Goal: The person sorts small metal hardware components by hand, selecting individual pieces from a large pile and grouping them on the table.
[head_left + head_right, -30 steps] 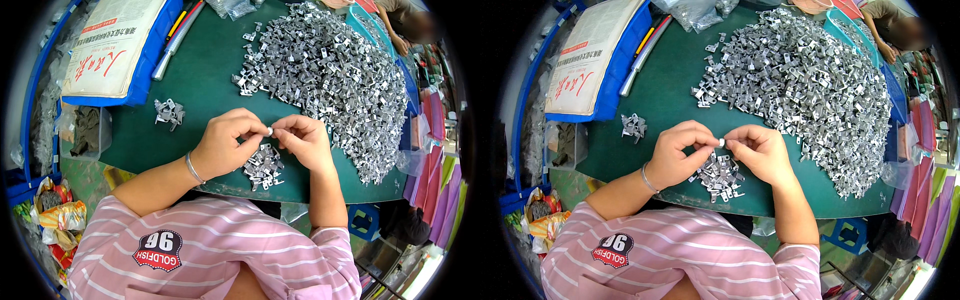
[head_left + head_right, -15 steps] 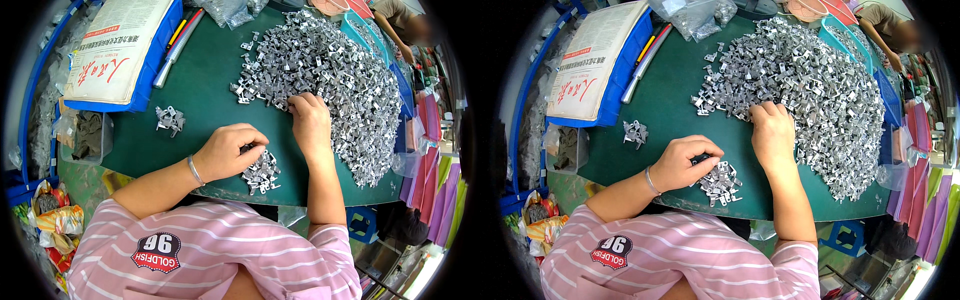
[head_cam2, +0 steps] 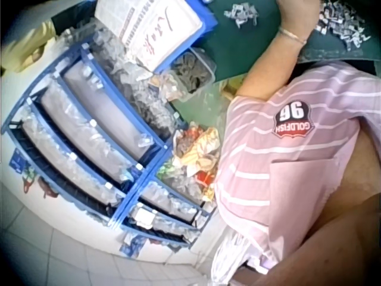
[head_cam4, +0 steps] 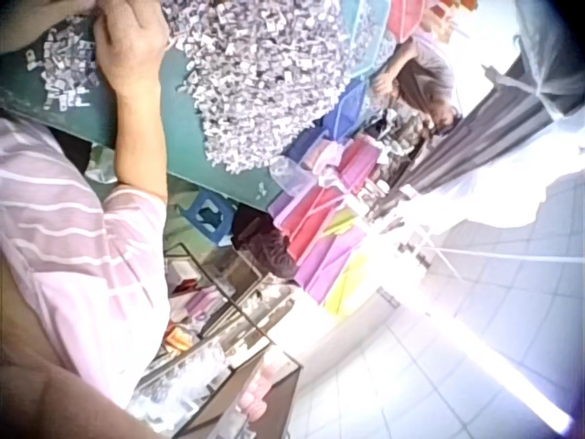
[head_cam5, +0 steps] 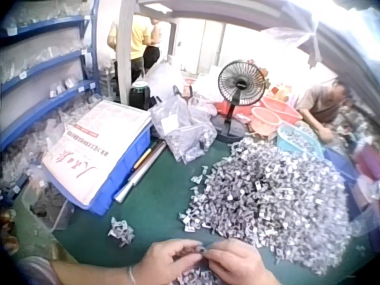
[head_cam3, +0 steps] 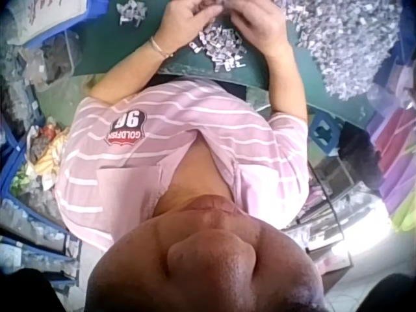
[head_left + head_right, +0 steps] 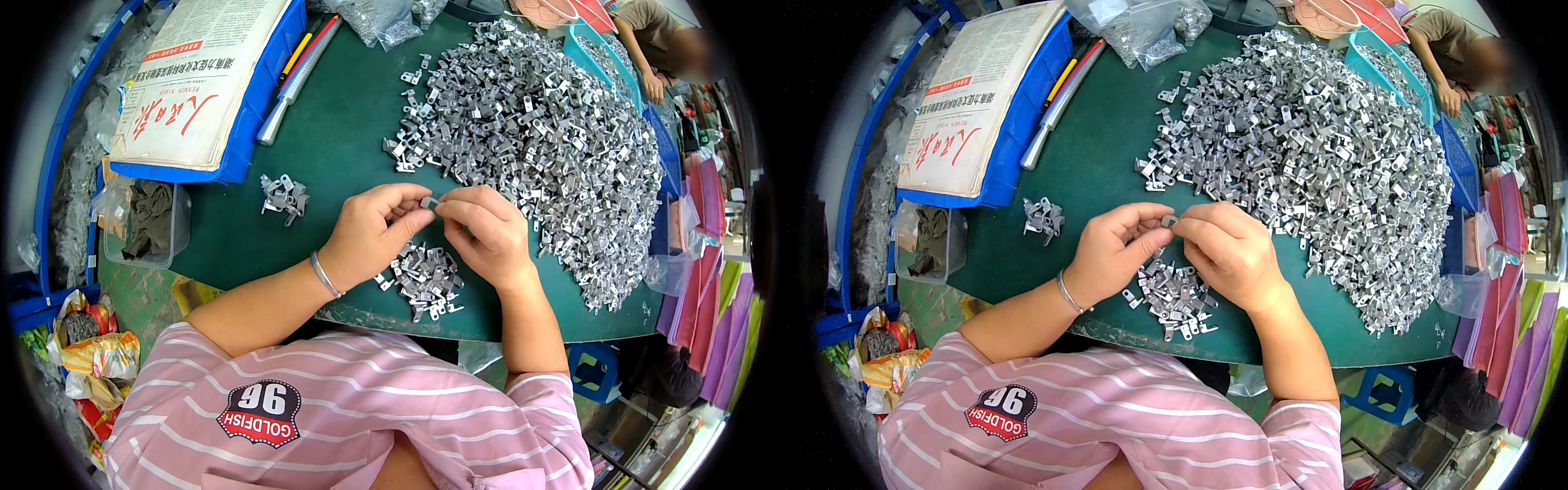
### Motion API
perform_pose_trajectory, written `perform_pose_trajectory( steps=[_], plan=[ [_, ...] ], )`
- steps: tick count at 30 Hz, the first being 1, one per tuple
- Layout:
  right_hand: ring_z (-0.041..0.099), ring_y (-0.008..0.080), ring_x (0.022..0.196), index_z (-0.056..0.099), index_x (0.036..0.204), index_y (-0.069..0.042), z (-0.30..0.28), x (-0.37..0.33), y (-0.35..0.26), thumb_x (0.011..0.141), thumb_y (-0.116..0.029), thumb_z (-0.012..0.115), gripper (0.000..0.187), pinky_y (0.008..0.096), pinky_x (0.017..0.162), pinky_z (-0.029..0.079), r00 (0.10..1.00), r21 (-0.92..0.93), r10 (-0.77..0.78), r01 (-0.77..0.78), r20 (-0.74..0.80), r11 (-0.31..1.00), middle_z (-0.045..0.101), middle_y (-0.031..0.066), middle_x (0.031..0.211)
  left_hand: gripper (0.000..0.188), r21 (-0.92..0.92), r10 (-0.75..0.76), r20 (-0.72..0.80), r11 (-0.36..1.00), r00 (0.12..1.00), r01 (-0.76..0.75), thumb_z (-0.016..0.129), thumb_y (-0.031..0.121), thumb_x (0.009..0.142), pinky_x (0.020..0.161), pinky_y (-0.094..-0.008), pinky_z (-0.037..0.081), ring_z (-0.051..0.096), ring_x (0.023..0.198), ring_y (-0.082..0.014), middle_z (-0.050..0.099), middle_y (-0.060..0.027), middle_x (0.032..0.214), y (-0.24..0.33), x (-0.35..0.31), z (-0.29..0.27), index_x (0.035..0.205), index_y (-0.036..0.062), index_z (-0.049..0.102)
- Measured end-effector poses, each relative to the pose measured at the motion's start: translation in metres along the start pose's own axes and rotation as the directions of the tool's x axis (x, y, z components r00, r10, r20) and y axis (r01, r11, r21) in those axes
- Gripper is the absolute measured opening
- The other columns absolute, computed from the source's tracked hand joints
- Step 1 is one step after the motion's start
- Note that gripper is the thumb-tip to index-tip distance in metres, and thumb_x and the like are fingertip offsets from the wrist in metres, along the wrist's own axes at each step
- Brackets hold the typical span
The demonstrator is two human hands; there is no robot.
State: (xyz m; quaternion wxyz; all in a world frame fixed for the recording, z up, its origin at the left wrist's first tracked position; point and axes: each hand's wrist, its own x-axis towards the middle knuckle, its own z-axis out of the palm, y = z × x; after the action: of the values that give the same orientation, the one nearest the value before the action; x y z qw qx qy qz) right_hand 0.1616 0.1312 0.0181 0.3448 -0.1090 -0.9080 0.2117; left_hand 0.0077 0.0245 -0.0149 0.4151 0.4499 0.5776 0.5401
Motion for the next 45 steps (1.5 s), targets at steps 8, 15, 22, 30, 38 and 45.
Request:
perform_pose_trajectory(
  steps=[8, 15, 22, 30, 38, 45],
  plan=[
    [0.059, 0.0299, 0.077, 0.064, 0.086, -0.002, -0.006, -0.005, 0.016, 0.074, -0.006, 0.074, 0.016, 0.0385, 0.069, 0.048, 0.978, -0.234, 0.183, -0.202, -0.1, 0.951, 0.063, 0.0112, 0.084, 0.02, -0.195, -0.022, 0.015, 0.981, 1.0, 0.024, 0.067, -0.006, 0.083, 0.072, -0.0215, 0.052, 0.062, 0.083, -0.0083, 0.065, -0.0053, 0.093, -0.003, 0.001, 0.002, 0.101, -0.0023, 0.059],
    [0.056, 0.0296, 0.087, 0.064, 0.087, -0.003, -0.004, -0.011, 0.021, 0.066, -0.004, 0.074, 0.024, 0.0388, 0.076, 0.045, 0.939, -0.454, 0.33, -0.338, -0.101, 0.824, 0.061, 0.0103, 0.093, 0.021, -0.142, 0.041, 0.018, 0.989, 0.999, -0.038, 0.067, -0.009, 0.081, 0.077, -0.0243, 0.052, 0.063, 0.087, -0.0108, 0.064, -0.0075, 0.096, 0.0, 0.001, 0.002, 0.099, -0.0014, 0.059],
    [0.066, 0.014, 0.072, 0.064, 0.091, -0.002, 0.002, -0.012, 0.016, 0.073, 0.002, 0.074, 0.021, 0.0252, 0.059, 0.052, 0.89, 0.18, 0.449, -0.429, -0.087, 0.885, 0.066, 0.0075, 0.087, 0.022, -0.146, 0.121, -0.01, 0.982, 0.993, -0.121, 0.064, -0.013, 0.08, 0.082, -0.0267, 0.052, 0.061, 0.095, -0.0135, 0.061, -0.0104, 0.106, -0.003, 0.0, -0.001, 0.098, -0.0014, 0.059],
    [0.066, 0.0131, 0.077, 0.056, 0.105, -0.001, 0.007, -0.012, 0.005, 0.075, 0.007, 0.072, 0.035, 0.0244, 0.061, 0.053, 0.904, 0.301, 0.417, -0.375, -0.089, 0.877, 0.066, 0.0079, 0.087, 0.022, -0.117, 0.125, -0.003, 0.985, 0.992, -0.124, 0.063, -0.013, 0.08, 0.082, -0.0264, 0.052, 0.061, 0.095, -0.0133, 0.059, -0.0093, 0.107, 0.0, -0.001, 0.0, 0.098, -0.0022, 0.059],
    [0.065, 0.0183, 0.073, 0.06, 0.094, -0.002, -0.007, -0.008, 0.009, 0.077, 0.008, 0.067, 0.021, 0.0274, 0.058, 0.051, 0.94, 0.041, 0.341, -0.339, -0.034, 0.94, 0.064, 0.0083, 0.087, 0.018, -0.001, 0.164, 0.05, 0.986, 0.985, -0.165, 0.068, -0.008, 0.077, 0.075, -0.0238, 0.051, 0.062, 0.084, -0.0115, 0.061, -0.0084, 0.101, 0.007, -0.001, -0.005, 0.092, -0.0005, 0.062],
    [0.061, 0.0287, 0.082, 0.066, 0.092, -0.003, 0.01, -0.003, 0.009, 0.076, 0.003, 0.066, 0.018, 0.0364, 0.07, 0.051, 0.975, -0.045, 0.221, -0.22, 0.025, 0.974, 0.061, 0.01, 0.088, 0.019, 0.135, 0.25, 0.098, 0.955, 0.963, -0.262, 0.068, -0.006, 0.07, 0.067, -0.0223, 0.049, 0.06, 0.073, -0.0114, 0.063, -0.007, 0.09, 0.009, -0.003, -0.007, 0.087, 0.0016, 0.063]
  ],
)
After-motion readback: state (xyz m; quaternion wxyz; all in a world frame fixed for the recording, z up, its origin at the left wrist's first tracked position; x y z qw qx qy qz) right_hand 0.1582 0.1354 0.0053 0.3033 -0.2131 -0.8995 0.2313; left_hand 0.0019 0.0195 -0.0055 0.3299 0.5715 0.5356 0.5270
